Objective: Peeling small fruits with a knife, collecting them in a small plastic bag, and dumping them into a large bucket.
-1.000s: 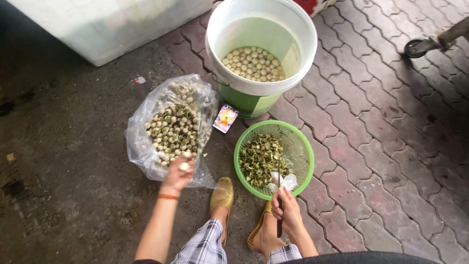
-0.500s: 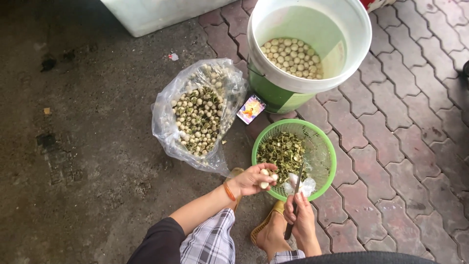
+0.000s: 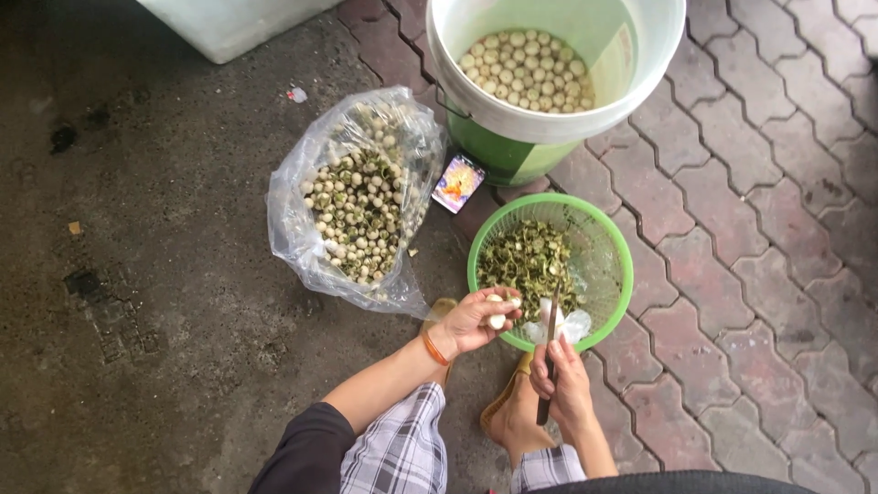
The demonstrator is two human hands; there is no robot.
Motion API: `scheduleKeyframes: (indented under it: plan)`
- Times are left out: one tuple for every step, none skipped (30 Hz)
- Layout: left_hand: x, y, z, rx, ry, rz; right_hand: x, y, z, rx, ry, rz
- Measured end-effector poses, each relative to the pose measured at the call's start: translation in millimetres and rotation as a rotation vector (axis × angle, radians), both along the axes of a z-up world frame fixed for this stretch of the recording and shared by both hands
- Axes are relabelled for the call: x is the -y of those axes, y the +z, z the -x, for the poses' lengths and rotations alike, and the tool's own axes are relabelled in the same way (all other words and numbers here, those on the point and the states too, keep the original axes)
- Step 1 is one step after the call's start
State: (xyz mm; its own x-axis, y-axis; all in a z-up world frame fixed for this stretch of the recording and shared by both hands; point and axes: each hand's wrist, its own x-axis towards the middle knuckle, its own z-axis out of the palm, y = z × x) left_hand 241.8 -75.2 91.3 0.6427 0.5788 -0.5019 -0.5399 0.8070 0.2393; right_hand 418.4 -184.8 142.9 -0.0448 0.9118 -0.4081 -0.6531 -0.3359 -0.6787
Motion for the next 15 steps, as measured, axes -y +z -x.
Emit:
scheduleKeyframes:
  plan:
    - [-6.9, -1.0, -4.7, -0.002, -0.007, 0.013, -4.8, -24.4, -5.1, -0.002, -0.007, 0.013]
    - [-1.2, -3.3, -8.3, -0.039, 0.033, 0.022, 3.0, -47.6, -9.1, -0.026, -0.021, -0.03]
    - [3.6, -6.9, -11.3, -0.077, 0.072, 0.031, 11.5, -72.1, -12.5, -0.047, -0.037, -0.073]
    - [7.1, -2.1, -11.8, -0.077, 0.072, 0.059, 10.4, -62.8, -9.0, -0.046, -0.035, -0.045]
    - [10.2, 3.1, -12.1, -0.097, 0.074, 0.005, 8.6, -53.4, -5.4, -0.047, -0.038, -0.09]
    - [10.9, 8.4, -12.3, -0.117, 0.077, -0.056, 4.1, -44.9, -1.7, -0.05, -0.039, -0.141]
    - [18.3, -6.6, -13.9, -0.119, 0.08, -0.034, 8.1, -48.5, -2.1, -0.05, -0.036, -0.12]
    - [20.5, -21.6, -15.1, -0.121, 0.079, -0.04, 7.1, -53.0, -1.6, -0.055, -0.026, -0.131]
    - [22.4, -36.3, -16.9, -0.123, 0.079, -0.046, 5.7, -57.4, -1.8, -0.06, -0.016, -0.142]
    - [20.4, -28.3, -16.4, -0.124, 0.072, -0.033, 5.9, -61.9, -1.5, -0.06, -0.022, -0.128]
    - [17.4, -21.2, -16.6, -0.107, 0.067, -0.05, 5.4, -67.3, -1.9, -0.068, -0.012, -0.149]
    - [17.6, -14.0, -16.8, -0.09, 0.057, -0.057, 9.3, -71.6, -1.7, -0.075, -0.008, -0.16]
    - [12.9, -5.9, -16.0, -0.092, 0.046, -0.033, 5.1, -74.4, -0.6, -0.074, -0.019, -0.137]
    - [12.1, 1.5, -16.9, -0.084, 0.046, -0.042, 6.1, -76.8, -0.7, -0.018, 0.034, -0.141]
    - [10.4, 8.6, -18.0, -0.076, 0.046, -0.052, 7.0, -79.5, -1.1, 0.037, 0.088, -0.144]
